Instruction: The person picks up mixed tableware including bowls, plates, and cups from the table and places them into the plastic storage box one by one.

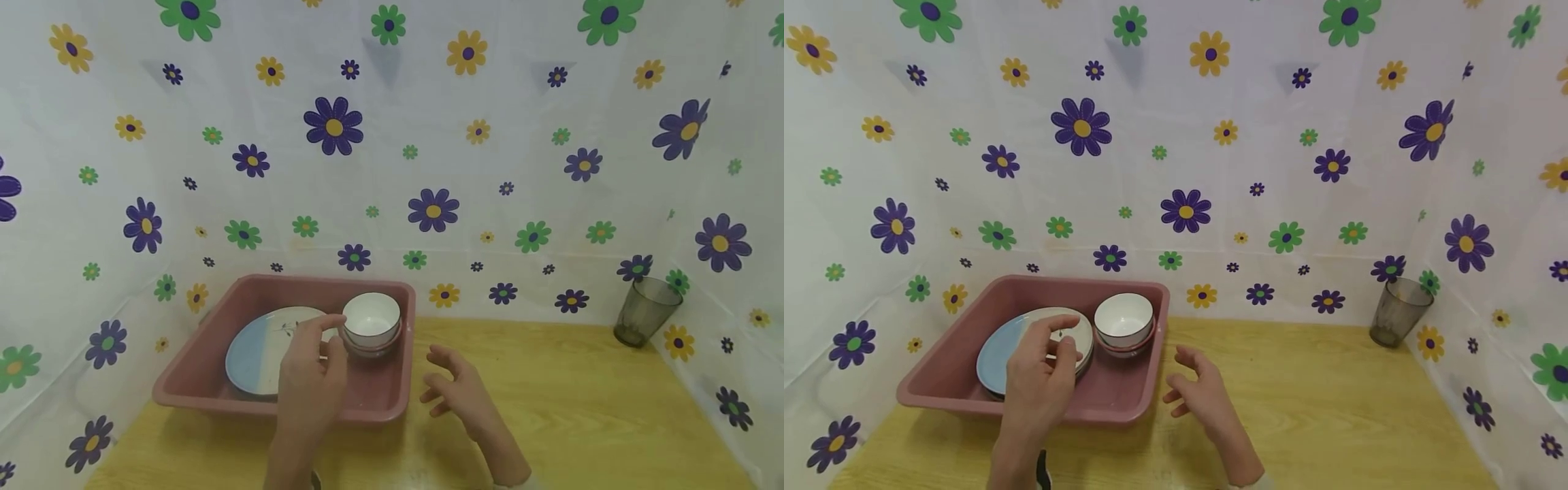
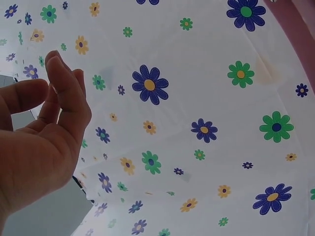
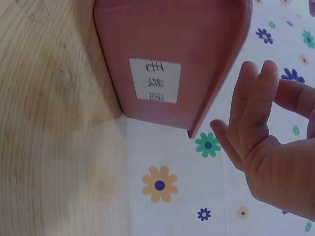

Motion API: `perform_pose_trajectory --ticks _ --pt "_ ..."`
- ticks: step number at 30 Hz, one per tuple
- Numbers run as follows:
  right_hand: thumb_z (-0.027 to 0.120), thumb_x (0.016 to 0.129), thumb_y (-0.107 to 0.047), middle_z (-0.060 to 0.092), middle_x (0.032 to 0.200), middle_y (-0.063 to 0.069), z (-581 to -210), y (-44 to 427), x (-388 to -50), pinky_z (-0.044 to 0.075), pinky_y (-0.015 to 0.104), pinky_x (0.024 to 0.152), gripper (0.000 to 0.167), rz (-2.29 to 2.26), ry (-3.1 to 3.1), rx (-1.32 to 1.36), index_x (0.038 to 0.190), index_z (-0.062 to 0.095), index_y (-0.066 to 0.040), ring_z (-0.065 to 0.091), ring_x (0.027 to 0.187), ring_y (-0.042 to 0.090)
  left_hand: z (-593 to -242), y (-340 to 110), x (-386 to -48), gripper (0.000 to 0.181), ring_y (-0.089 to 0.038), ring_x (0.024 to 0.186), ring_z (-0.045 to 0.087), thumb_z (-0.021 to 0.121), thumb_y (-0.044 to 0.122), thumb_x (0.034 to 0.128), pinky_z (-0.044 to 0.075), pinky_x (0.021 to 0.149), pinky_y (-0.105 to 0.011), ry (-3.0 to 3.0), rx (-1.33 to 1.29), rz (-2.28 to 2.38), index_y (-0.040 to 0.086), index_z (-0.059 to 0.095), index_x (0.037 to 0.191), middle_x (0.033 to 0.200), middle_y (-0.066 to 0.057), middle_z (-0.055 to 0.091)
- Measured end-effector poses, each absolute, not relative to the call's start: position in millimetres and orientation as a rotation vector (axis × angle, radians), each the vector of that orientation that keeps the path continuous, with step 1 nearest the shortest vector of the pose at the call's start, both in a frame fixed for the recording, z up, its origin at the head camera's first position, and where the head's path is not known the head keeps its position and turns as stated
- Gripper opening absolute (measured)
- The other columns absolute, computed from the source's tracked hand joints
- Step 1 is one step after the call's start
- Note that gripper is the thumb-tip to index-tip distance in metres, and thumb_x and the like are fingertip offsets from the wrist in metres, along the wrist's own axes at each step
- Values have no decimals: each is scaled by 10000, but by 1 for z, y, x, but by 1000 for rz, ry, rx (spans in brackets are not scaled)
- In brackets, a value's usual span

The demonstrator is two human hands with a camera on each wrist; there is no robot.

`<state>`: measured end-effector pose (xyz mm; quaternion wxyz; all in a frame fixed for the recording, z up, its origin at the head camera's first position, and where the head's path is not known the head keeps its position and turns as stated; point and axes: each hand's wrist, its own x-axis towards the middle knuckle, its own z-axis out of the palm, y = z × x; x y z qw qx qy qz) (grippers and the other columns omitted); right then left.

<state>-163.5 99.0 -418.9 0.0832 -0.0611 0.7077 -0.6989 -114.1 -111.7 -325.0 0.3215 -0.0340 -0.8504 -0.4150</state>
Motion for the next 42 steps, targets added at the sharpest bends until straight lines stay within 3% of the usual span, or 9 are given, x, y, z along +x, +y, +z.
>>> perform_pose_trajectory --ticks 9,17,27,28,31,35,42 --pt "572 963 -90 519 1401 255 -415 115 -167 591 350 633 535 -2087 2120 -161 1468 406 -27 708 796 271 -319 -112 -110 243 -156 771 592 499 25 973 509 638 -267 -2269 -82 -1105 53 646 1164 1119 -77 645" --pt "589 959 -80 517 1396 242 -418 140 -165 592 355 617 549 -2026 2277 -107 1476 403 -56 708 787 274 -320 -114 -111 237 -141 729 582 502 1 962 489 586 -242 -2224 -117 -1103 41 650 1142 1073 -82 646" --pt "604 973 -164 282 1557 236 -421 194 -165 554 308 588 723 -1717 2701 -26 1565 196 -84 670 784 275 -322 -114 -111 234 -133 730 574 506 17 961 489 583 -244 -2250 -104 -1140 46 644 1148 1102 -72 637" --pt "608 972 -170 265 1559 250 -420 201 -166 547 320 594 745 -1665 2763 -14 1570 174 -72 655 765 282 -322 -114 -111 233 -134 731 574 508 16 961 489 581 -243 -2251 -108 -1140 45 644 1148 1104 -74 637" --pt "617 971 -201 230 1553 317 -415 222 -169 547 506 815 796 -1483 2959 18 1572 129 -17 615 1026 428 -322 -113 -111 231 -134 725 569 512 12 959 489 574 -237 -2253 -119 -1135 45 647 1145 1106 -70 637" --pt "613 975 -270 177 1553 365 -407 252 -174 299 703 1046 863 -1282 3121 105 1573 56 7 252 1380 559 -322 -112 -111 224 -138 720 566 515 5 955 495 574 -234 -2255 -133 -1122 35 650 1132 1101 -76 643" --pt "601 957 -319 65 1563 362 -397 304 -190 340 748 954 945 -1237 3204 493 1577 -57 -45 274 1324 609 -321 -110 -112 215 -127 723 567 524 3 947 503 586 -241 -2257 -138 -1102 34 653 1116 1092 -68 645"
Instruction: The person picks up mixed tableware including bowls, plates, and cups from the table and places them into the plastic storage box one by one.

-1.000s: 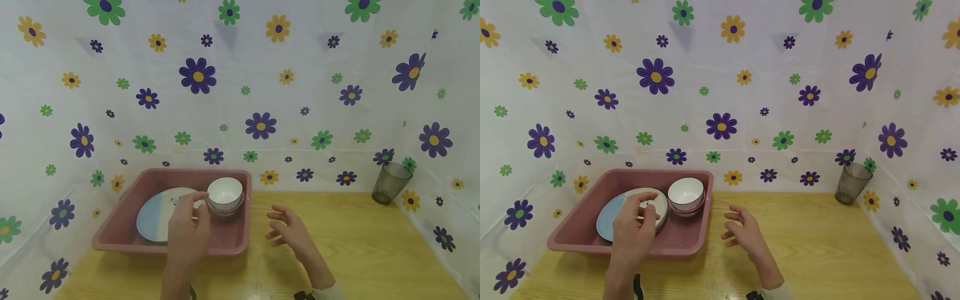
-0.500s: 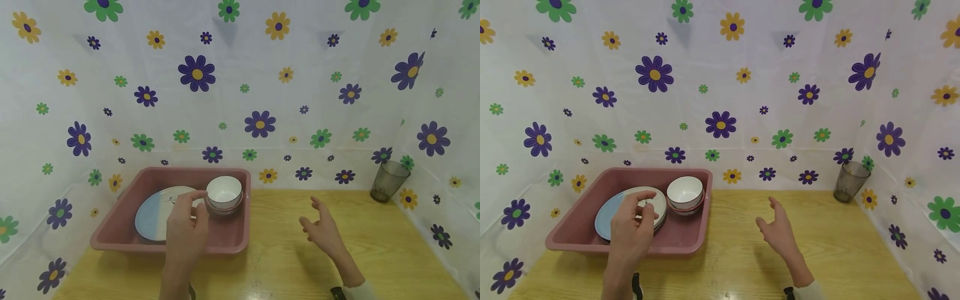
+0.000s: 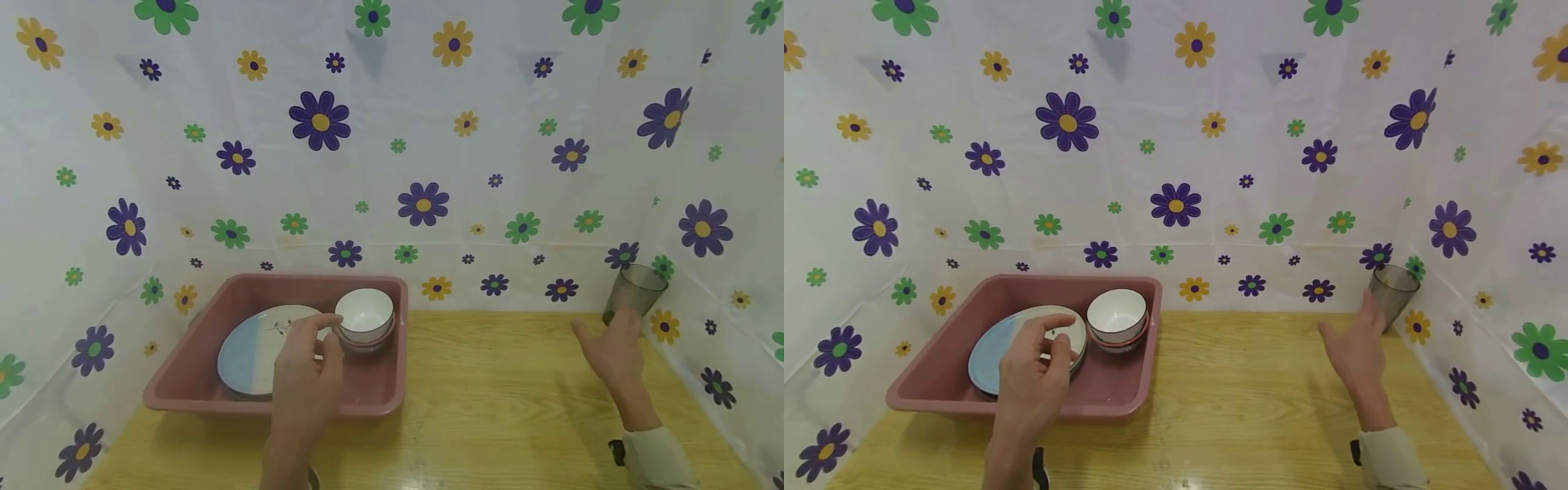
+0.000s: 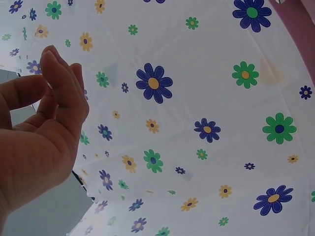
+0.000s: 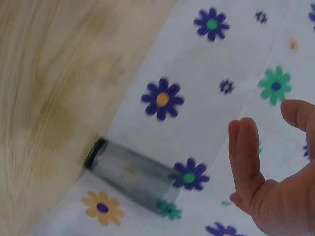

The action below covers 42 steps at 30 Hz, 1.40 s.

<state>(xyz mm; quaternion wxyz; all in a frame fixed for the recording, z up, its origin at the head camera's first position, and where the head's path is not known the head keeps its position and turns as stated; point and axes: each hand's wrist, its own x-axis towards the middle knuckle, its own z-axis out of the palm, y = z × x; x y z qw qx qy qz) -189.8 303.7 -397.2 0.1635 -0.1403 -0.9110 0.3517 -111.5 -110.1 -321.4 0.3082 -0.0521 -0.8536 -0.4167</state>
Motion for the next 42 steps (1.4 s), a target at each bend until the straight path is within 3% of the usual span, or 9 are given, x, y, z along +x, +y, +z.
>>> perform_pose_trajectory --ticks 5,20,32,42 --pt "629 924 -351 60 1573 333 -393 339 -203 276 769 995 1008 1114 -2440 -573 1580 -97 -109 236 1353 598 -321 -111 -112 216 -128 738 572 521 4 953 507 598 -242 -2271 -145 -1101 35 648 1125 1105 -70 643" --pt "633 859 -539 -2 1571 354 -400 393 -238 215 676 1119 1153 1284 -2422 -794 1554 -173 -96 159 1404 581 -323 -114 -112 219 -129 741 577 521 -6 950 507 600 -245 -2274 -137 -1065 40 649 1121 1104 -65 643" --pt "638 875 -509 -2 1551 382 -401 414 -256 241 721 1074 1114 1276 -2481 -726 1570 -159 -159 163 1370 620 -323 -114 -114 218 -126 752 585 531 -6 949 507 606 -247 -2288 -117 -1040 51 650 1122 1115 -63 642" --pt "662 866 -462 -48 1607 287 -406 422 -268 118 581 1190 1138 1407 -2361 -729 1561 -176 -131 54 1468 485 -323 -114 -117 218 -124 738 590 532 -36 931 504 592 -246 -2257 -125 -1013 47 662 1086 1075 -64 653"
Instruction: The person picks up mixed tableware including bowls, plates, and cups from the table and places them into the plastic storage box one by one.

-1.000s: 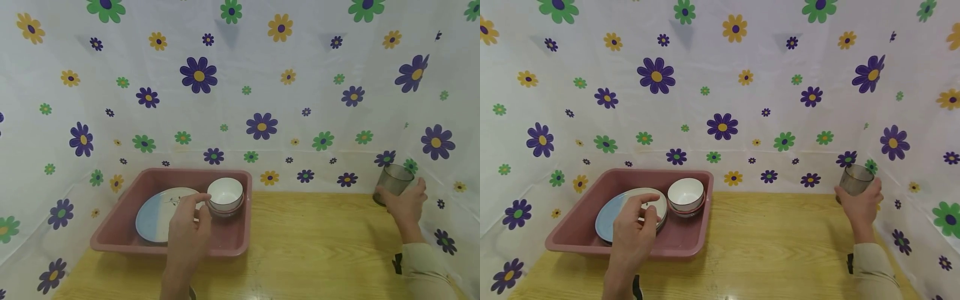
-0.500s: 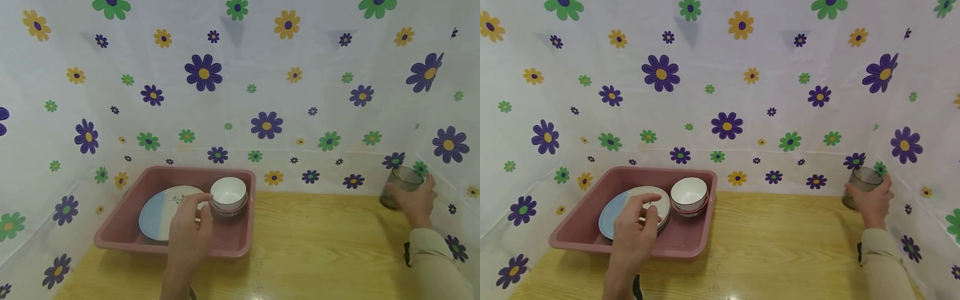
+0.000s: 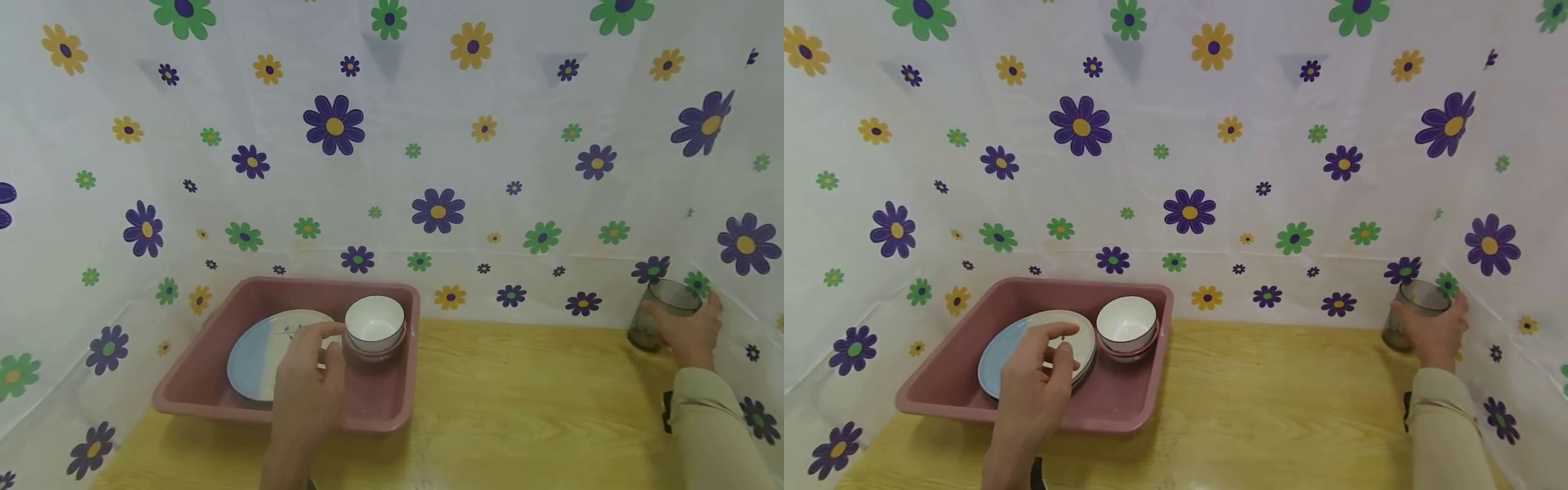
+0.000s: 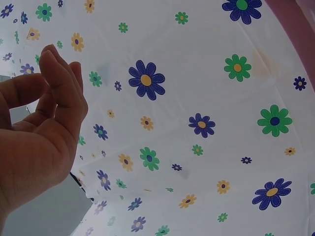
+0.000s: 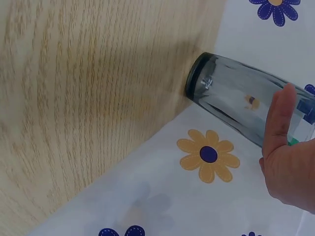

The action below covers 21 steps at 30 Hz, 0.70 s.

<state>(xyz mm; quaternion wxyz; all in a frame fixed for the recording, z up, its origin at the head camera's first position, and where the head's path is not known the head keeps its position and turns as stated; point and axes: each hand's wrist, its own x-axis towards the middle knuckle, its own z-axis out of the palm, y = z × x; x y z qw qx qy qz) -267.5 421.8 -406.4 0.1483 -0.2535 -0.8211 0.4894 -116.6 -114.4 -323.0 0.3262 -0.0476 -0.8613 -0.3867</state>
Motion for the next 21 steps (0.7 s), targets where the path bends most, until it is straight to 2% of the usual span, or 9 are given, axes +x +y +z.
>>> perform_pose_trajectory --ticks 1,6,13,18,21 --pt "656 869 -468 -11 1604 297 -407 422 -268 120 567 1194 1137 1414 -2358 -744 1558 -186 -136 142 1453 497 -324 -114 -117 217 -122 734 589 536 -39 929 503 589 -245 -2256 -132 -1011 45 662 1084 1071 -65 653" --pt "641 882 -461 9 1603 300 -411 424 -270 113 540 1201 1130 1452 -2337 -761 1548 -214 -143 269 1407 507 -326 -112 -119 216 -108 737 588 538 -28 931 504 599 -247 -2268 -131 -1006 53 658 1091 1085 -56 650" --pt "639 875 -473 -33 1593 316 -415 424 -271 136 643 1163 1110 1404 -2372 -777 1558 -177 -156 68 1447 529 -324 -112 -118 208 -99 737 576 543 -12 932 502 604 -250 -2304 -79 -993 61 656 1091 1089 -40 649" --pt "614 857 -558 -49 1578 334 -418 429 -275 154 687 1134 1129 1390 -2392 -863 1556 -187 -177 78 1429 568 -325 -112 -119 205 -99 737 583 543 -20 930 508 600 -248 -2291 -101 -979 58 654 1085 1091 -45 650" --pt "611 847 -583 -51 1584 315 -419 429 -275 152 670 1146 1137 1419 -2372 -896 1563 -165 -160 79 1437 552 -327 -112 -120 205 -105 734 595 546 -35 920 514 594 -250 -2271 -126 -963 54 656 1069 1084 -58 653"
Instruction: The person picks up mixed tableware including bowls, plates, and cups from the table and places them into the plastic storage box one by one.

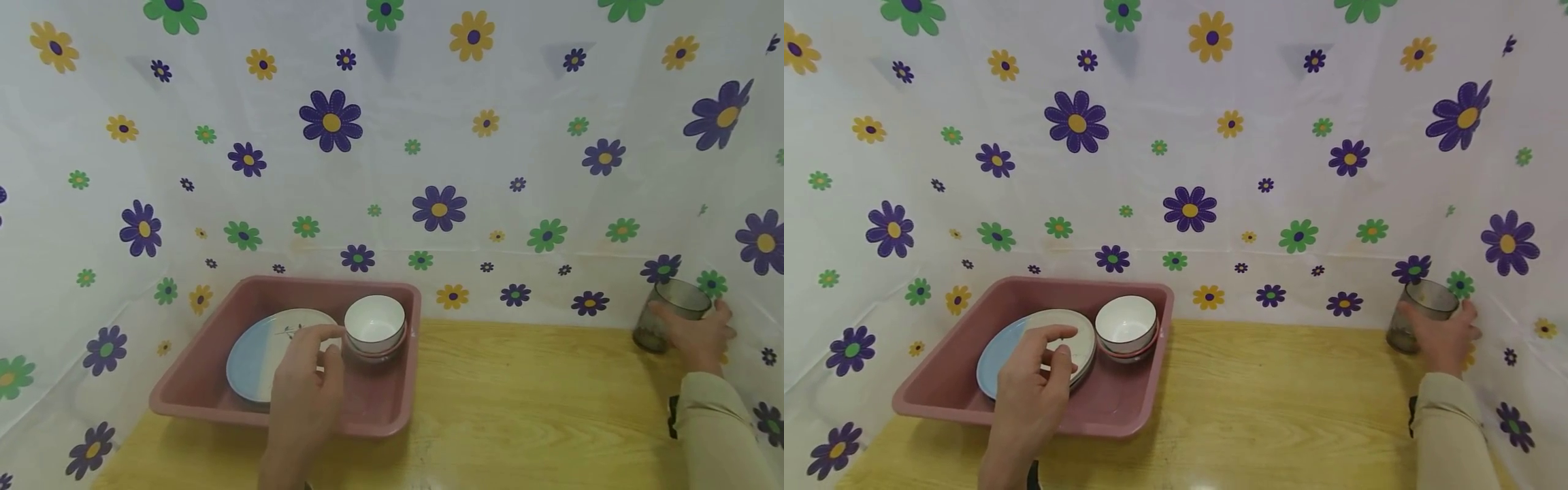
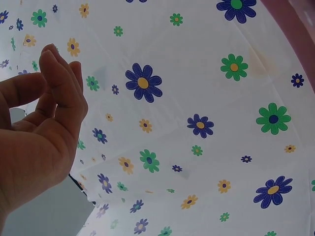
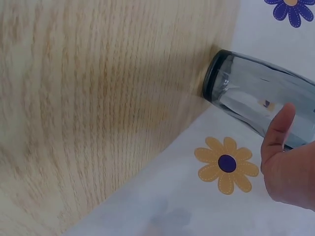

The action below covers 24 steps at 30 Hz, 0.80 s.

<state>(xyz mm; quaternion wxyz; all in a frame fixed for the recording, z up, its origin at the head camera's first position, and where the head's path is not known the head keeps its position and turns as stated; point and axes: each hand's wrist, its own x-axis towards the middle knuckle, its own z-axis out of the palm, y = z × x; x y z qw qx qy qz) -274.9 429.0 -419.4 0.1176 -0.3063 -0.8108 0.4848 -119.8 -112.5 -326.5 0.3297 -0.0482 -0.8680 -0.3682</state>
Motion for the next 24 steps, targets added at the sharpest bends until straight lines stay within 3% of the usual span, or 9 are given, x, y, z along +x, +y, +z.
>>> perform_pose_trajectory --ticks 6,11,19,24 --pt "629 868 -512 -93 1623 219 -411 417 -272 116 531 1207 1129 1537 -2278 -869 1551 -201 -167 39 1488 435 -328 -115 -119 201 -100 738 591 550 -20 925 516 600 -258 -2273 -115 -946 62 653 1078 1097 -63 652" --pt "632 873 -475 -50 1637 198 -416 411 -275 106 518 1211 1108 1503 -2253 -865 1553 -191 -173 17 1503 397 -327 -114 -120 211 -122 762 595 546 -29 929 519 612 -270 -2282 -137 -950 61 648 1091 1082 -65 653" --pt "632 877 -456 31 1628 227 -423 415 -278 126 510 1212 1055 1397 -2197 -919 1565 -66 -64 78 1497 394 -327 -111 -122 208 -111 755 593 549 -17 931 522 616 -260 -2321 -109 -962 73 641 1095 1084 -46 649" --pt "642 869 -487 38 1633 208 -423 415 -284 129 516 1211 1070 1428 -2242 -883 1567 -45 -54 78 1499 390 -323 -113 -119 213 -123 766 613 536 0 939 529 634 -288 -2333 -43 -957 91 652 1093 1108 -32 654"
